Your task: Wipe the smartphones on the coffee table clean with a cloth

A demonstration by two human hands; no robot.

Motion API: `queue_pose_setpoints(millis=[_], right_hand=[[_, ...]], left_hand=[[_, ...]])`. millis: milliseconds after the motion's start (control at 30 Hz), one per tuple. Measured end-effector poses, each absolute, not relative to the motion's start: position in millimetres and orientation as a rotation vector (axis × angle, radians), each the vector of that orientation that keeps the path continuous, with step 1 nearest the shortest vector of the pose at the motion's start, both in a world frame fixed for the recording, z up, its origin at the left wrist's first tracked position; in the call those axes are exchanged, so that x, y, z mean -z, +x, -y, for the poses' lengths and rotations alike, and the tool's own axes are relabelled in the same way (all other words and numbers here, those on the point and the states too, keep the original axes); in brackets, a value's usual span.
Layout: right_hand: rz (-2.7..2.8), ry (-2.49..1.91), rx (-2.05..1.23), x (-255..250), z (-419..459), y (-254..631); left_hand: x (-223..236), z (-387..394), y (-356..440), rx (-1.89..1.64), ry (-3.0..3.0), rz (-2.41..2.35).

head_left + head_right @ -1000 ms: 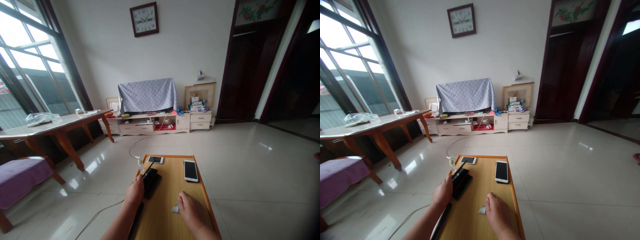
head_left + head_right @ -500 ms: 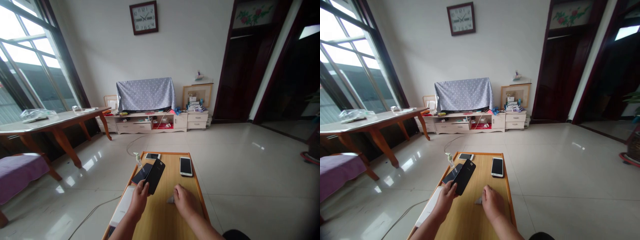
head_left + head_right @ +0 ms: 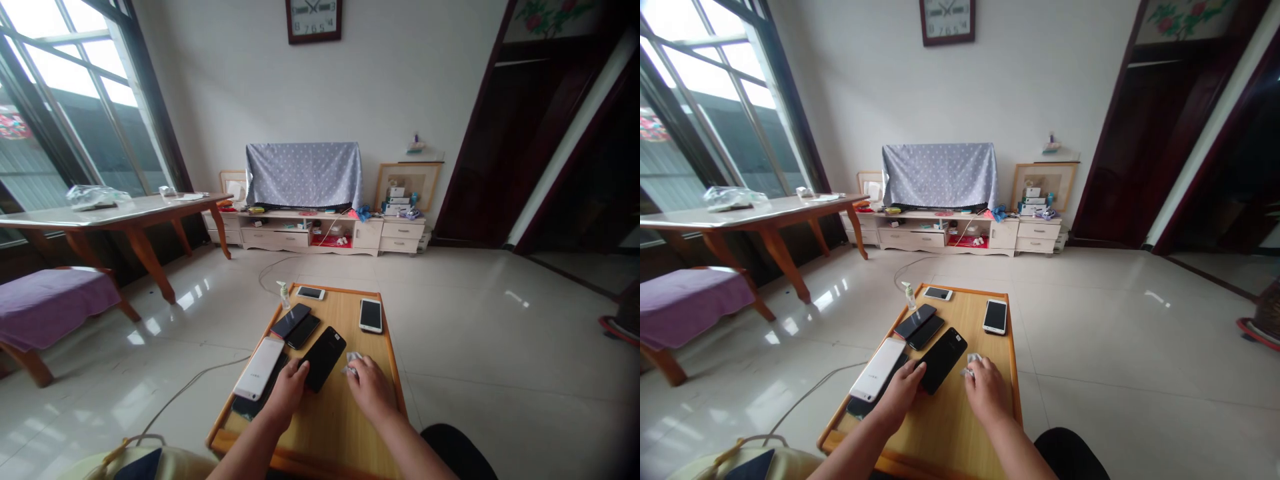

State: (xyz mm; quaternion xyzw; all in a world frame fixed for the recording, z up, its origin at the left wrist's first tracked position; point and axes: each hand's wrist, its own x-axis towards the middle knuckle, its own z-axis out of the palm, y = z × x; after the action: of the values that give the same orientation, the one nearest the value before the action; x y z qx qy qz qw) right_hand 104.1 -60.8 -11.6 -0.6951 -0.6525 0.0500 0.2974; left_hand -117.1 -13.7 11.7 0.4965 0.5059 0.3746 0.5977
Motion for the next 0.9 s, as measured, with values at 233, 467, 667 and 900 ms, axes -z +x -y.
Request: queue_pose_setpoints(millis=[233, 467, 667, 900], right_hand=[[1.393, -1.733, -0.257, 31, 82, 108], [1.351, -1.675, -0.304, 35, 88, 98], [1.435, -1.688, -0.179, 24, 84, 92], [1.414, -1.737, -0.174, 18, 85, 87]], left_hand=[[-15, 28, -116, -0.774, 1.221, -1.189], [-11, 28, -119, -0.692, 1.371, -1.324], [-12, 33, -116, -0.721, 1.61, -1.46], [-2, 50, -110, -0.588, 2.063, -1.551]])
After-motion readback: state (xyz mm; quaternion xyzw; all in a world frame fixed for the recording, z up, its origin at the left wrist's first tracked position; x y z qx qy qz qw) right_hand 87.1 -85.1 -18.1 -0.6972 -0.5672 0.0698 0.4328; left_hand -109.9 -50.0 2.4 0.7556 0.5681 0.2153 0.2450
